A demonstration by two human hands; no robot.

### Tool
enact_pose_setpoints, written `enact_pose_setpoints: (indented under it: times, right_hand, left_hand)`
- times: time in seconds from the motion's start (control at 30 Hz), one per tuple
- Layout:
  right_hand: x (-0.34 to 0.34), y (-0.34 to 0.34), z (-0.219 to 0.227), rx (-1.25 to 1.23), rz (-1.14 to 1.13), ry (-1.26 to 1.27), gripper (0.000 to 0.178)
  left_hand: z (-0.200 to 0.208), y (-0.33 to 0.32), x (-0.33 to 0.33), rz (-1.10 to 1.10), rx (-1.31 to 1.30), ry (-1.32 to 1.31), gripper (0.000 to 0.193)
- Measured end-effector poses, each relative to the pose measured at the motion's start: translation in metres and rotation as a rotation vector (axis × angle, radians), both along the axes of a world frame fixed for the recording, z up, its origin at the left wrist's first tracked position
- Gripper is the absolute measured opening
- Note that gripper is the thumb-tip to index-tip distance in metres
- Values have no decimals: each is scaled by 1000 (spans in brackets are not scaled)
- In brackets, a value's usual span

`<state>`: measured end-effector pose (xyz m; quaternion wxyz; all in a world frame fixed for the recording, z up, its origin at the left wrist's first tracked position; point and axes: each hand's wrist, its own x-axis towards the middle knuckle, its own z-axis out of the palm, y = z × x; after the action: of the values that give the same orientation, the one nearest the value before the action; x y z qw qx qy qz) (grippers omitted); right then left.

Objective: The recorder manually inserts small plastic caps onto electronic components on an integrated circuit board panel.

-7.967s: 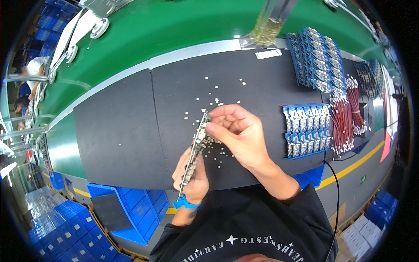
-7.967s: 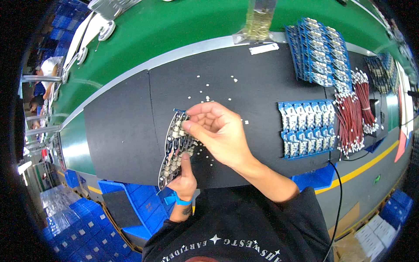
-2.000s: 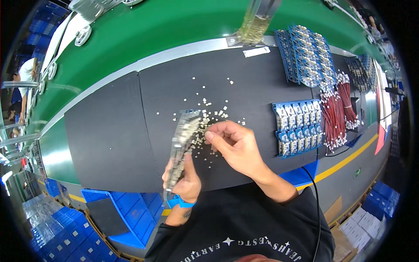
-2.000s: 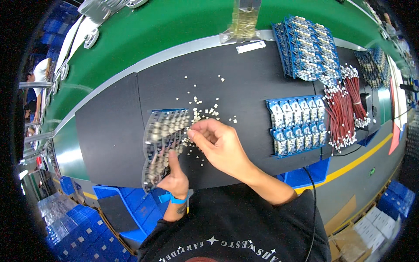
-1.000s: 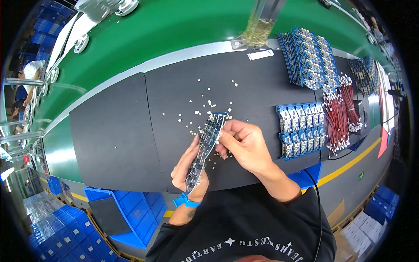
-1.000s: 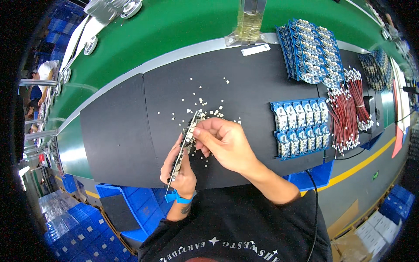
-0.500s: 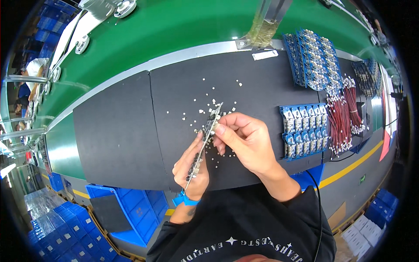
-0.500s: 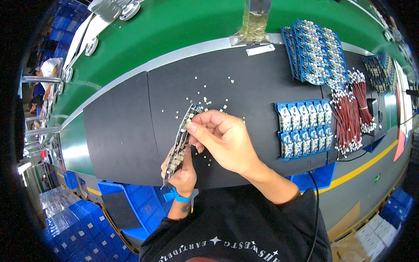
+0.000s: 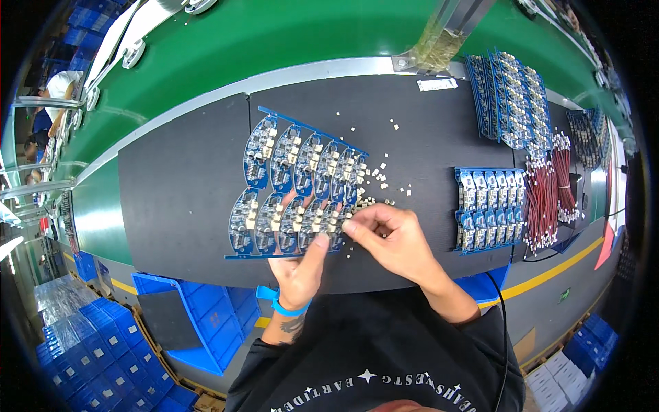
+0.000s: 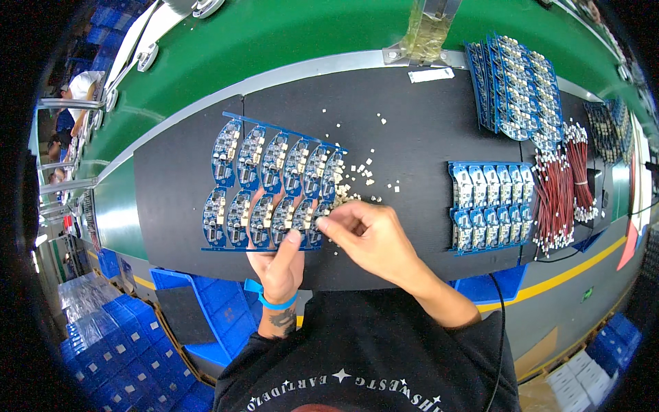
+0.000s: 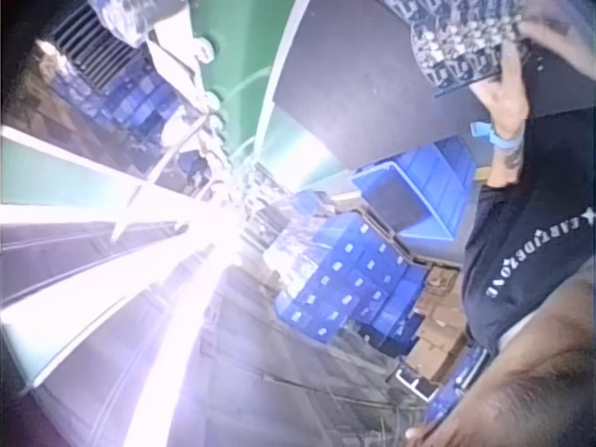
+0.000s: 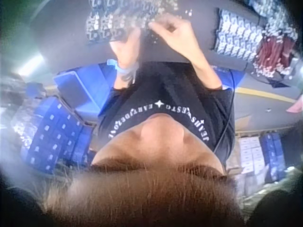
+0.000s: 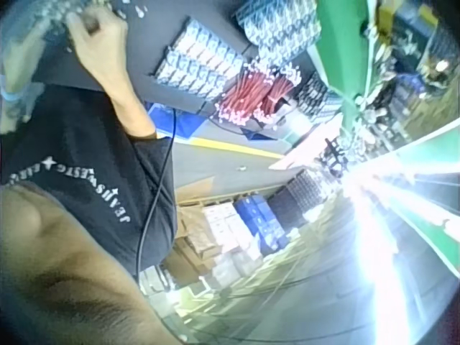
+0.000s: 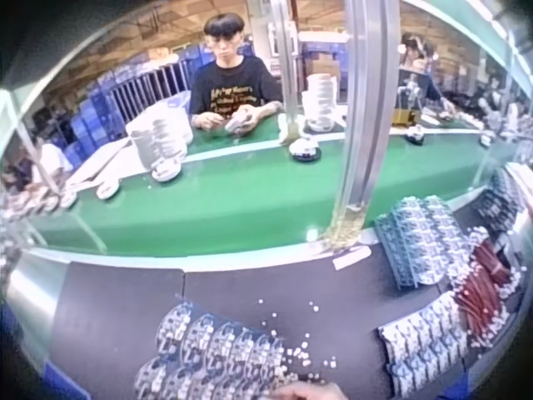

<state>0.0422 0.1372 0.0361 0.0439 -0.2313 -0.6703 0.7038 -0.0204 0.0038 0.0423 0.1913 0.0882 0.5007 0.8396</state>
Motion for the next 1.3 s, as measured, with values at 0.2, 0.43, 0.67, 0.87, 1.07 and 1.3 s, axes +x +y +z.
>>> enact_pose_setpoints:
  times: [0.2,0.43,0.67,0.87,1.07,1.3]
  right_hand:
    - [0,2,0,4,70,-147,24]
    - [7,12,8,203,137,-176,21]
    - [-7,-3,-1,-52,20,-7,16]
    - [-2,4,5,7,74,-126,15]
    - [-7,-4,10,-147,54,11,14]
    - [-4,1,14,-92,77,-65,13]
  left_hand:
    - [-10,-9,10,-27,-338,269,50]
    - [-27,-15,13,-68,-658,567,34]
    - [-27,-8,18,-67,-560,525,35]
    - [-31,-9,17,53,-540,293,31]
    - [-29,-7,12,-49,-638,689,31]
    - [-23,0,13,80,-693,654,32]
